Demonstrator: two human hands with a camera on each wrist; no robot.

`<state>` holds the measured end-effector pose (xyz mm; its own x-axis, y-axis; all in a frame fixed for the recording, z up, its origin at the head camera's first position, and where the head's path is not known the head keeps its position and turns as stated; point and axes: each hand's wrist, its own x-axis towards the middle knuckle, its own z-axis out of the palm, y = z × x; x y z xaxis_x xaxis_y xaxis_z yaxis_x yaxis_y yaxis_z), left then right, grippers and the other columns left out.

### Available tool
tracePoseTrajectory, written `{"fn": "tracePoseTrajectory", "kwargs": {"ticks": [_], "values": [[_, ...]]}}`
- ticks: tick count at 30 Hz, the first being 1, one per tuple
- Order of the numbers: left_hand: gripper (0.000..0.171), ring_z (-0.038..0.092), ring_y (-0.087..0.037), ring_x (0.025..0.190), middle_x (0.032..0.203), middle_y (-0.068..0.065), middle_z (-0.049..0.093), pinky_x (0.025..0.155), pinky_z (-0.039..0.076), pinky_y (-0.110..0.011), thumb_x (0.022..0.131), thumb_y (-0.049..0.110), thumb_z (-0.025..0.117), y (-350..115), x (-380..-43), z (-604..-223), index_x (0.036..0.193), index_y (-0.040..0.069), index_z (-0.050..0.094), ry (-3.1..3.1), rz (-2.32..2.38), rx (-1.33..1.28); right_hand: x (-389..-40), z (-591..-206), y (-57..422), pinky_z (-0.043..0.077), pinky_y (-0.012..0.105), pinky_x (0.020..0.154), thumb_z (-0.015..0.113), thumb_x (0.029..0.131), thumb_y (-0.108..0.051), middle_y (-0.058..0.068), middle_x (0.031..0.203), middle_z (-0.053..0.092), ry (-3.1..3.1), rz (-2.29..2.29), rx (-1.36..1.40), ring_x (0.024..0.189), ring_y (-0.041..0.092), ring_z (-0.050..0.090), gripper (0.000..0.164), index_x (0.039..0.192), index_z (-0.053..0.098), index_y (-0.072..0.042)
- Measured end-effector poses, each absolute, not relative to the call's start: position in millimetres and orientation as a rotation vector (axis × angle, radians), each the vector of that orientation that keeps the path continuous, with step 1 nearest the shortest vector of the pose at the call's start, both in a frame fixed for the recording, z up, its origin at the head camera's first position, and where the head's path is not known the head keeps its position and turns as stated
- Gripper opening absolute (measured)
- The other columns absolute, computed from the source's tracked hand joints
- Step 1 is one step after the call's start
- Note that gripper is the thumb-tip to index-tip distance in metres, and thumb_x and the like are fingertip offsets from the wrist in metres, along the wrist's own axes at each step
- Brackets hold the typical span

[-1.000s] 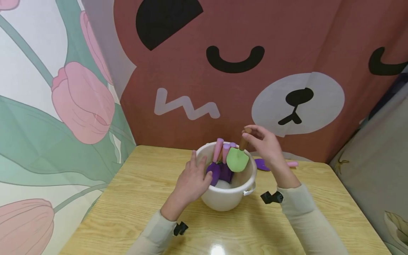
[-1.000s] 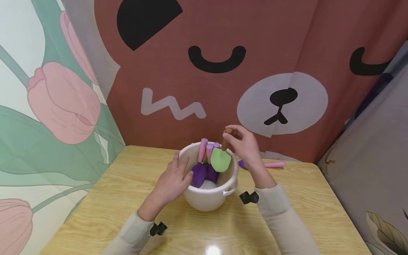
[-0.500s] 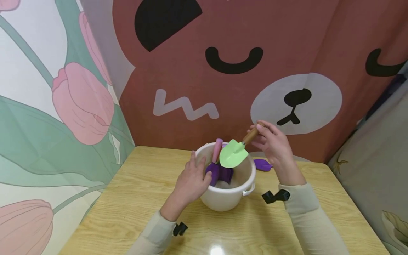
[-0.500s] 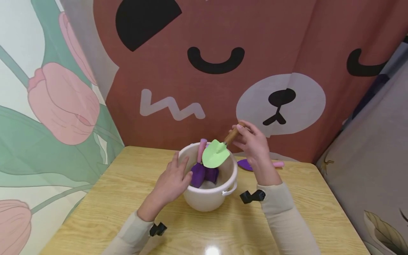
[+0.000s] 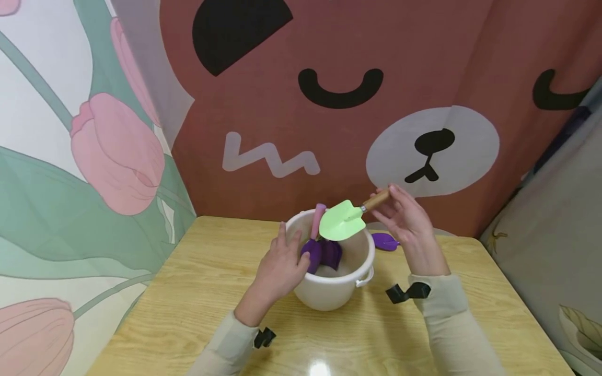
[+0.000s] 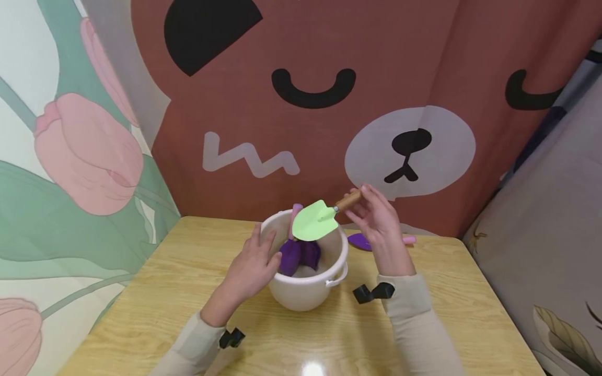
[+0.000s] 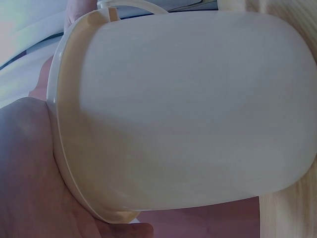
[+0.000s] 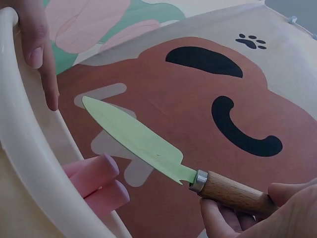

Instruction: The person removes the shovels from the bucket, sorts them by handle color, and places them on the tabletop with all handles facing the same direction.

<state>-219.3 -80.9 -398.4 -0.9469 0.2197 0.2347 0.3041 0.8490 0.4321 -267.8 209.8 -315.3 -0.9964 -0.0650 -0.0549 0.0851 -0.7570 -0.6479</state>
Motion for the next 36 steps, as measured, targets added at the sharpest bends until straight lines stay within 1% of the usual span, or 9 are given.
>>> {"fn": "tracePoseTrajectory", "kwargs": {"ticks": [4, 6, 8, 11, 15, 20, 25, 28, 36], "values": [[0.067, 0.039, -0.042, 0.141, 0.166, -0.026, 0.013, 0.098, 0.048, -0.056, 0.1, 0.047, 0.042, -81.1, -220.0, -398.9, 0.156, 0.01, 0.04, -2.849, -0.705, -0.401, -267.2, -317.6, 214.3, 0.041, 0.052, 0.105, 0.065, 0.098, -0.011, 0.011, 0.098, 0.075, 1.001, -2.895, 0.1, 0.108, 0.03, 0.071, 0.013, 0.11, 0.062, -0.013], [0.068, 0.039, -0.042, 0.141, 0.166, -0.026, 0.013, 0.099, 0.048, -0.056, 0.1, 0.047, 0.042, -80.9, -220.3, -399.0, 0.156, 0.01, 0.04, -2.851, -0.71, -0.402, -266.9, -318.2, 217.3, 0.033, 0.051, 0.11, 0.066, 0.098, -0.011, 0.011, 0.099, 0.075, 0.966, -2.91, 0.124, 0.107, 0.03, 0.071, 0.014, 0.111, 0.062, -0.013], [0.068, 0.039, -0.042, 0.141, 0.166, -0.026, 0.013, 0.099, 0.048, -0.056, 0.1, 0.047, 0.042, -80.8, -220.2, -399.0, 0.156, 0.01, 0.04, -2.85, -0.712, -0.4, -266.4, -318.1, 219.8, 0.029, 0.05, 0.112, 0.066, 0.097, -0.011, 0.011, 0.1, 0.074, 0.953, -2.914, 0.131, 0.106, 0.03, 0.071, 0.018, 0.114, 0.061, -0.014], [0.067, 0.039, -0.042, 0.141, 0.166, -0.026, 0.013, 0.099, 0.048, -0.056, 0.1, 0.047, 0.043, -80.4, -220.3, -399.4, 0.156, 0.01, 0.041, -2.846, -0.713, -0.398, -265.3, -317.6, 223.9, 0.031, 0.05, 0.112, 0.066, 0.098, -0.011, 0.01, 0.102, 0.074, 0.963, -2.914, 0.125, 0.104, 0.03, 0.072, 0.022, 0.118, 0.06, -0.015], [0.067, 0.04, -0.042, 0.14, 0.166, -0.026, 0.013, 0.098, 0.048, -0.055, 0.1, 0.046, 0.044, -80.2, -220.4, -399.9, 0.155, 0.01, 0.041, -2.839, -0.706, -0.4, -263.9, -317.4, 230.4, 0.034, 0.051, 0.11, 0.066, 0.098, -0.011, 0.01, 0.103, 0.073, 0.924, -2.927, 0.13, 0.102, 0.031, 0.072, 0.023, 0.119, 0.061, -0.015], [0.067, 0.04, -0.042, 0.14, 0.165, -0.027, 0.015, 0.098, 0.049, -0.055, 0.099, 0.047, 0.044, -80.6, -220.1, -400.4, 0.155, 0.01, 0.041, -2.838, -0.7, -0.398, -262.3, -317.4, 239.8, 0.031, 0.05, 0.11, 0.066, 0.098, -0.012, 0.01, 0.104, 0.073, 0.869, -2.94, 0.142, 0.101, 0.032, 0.072, 0.021, 0.119, 0.065, -0.014], [0.066, 0.04, -0.042, 0.14, 0.165, -0.027, 0.015, 0.097, 0.049, -0.055, 0.1, 0.046, 0.045, -80.6, -220.0, -400.5, 0.155, 0.01, 0.041, -2.838, -0.7, -0.395, -260.0, -316.6, 250.7, 0.027, 0.048, 0.113, 0.066, 0.097, -0.01, 0.012, 0.107, 0.073, 0.776, -2.972, 0.161, 0.102, 0.034, 0.072, 0.023, 0.119, 0.062, -0.015], [0.066, 0.041, -0.042, 0.14, 0.165, -0.027, 0.015, 0.097, 0.049, -0.055, 0.1, 0.044, 0.046, -80.6, -220.0, -400.6, 0.155, 0.009, 0.041, -2.84, -0.694, -0.397, -258.7, -316.9, 257.8, 0.028, 0.049, 0.114, 0.067, 0.097, -0.01, 0.012, 0.109, 0.072, 0.723, -2.988, 0.178, 0.103, 0.035, 0.071, 0.025, 0.12, 0.06, -0.016], [0.067, 0.04, -0.041, 0.14, 0.166, -0.026, 0.014, 0.098, 0.049, -0.055, 0.1, 0.047, 0.043, -80.0, -219.7, -400.1, 0.156, 0.01, 0.041, -2.853, -0.689, -0.391, -255.5, -321.2, 276.6, 0.03, 0.045, 0.116, 0.066, 0.097, -0.01, 0.012, 0.109, 0.072, 0.601, -3.005, 0.211, 0.104, 0.035, 0.071, 0.016, 0.113, 0.063, -0.013]]}}
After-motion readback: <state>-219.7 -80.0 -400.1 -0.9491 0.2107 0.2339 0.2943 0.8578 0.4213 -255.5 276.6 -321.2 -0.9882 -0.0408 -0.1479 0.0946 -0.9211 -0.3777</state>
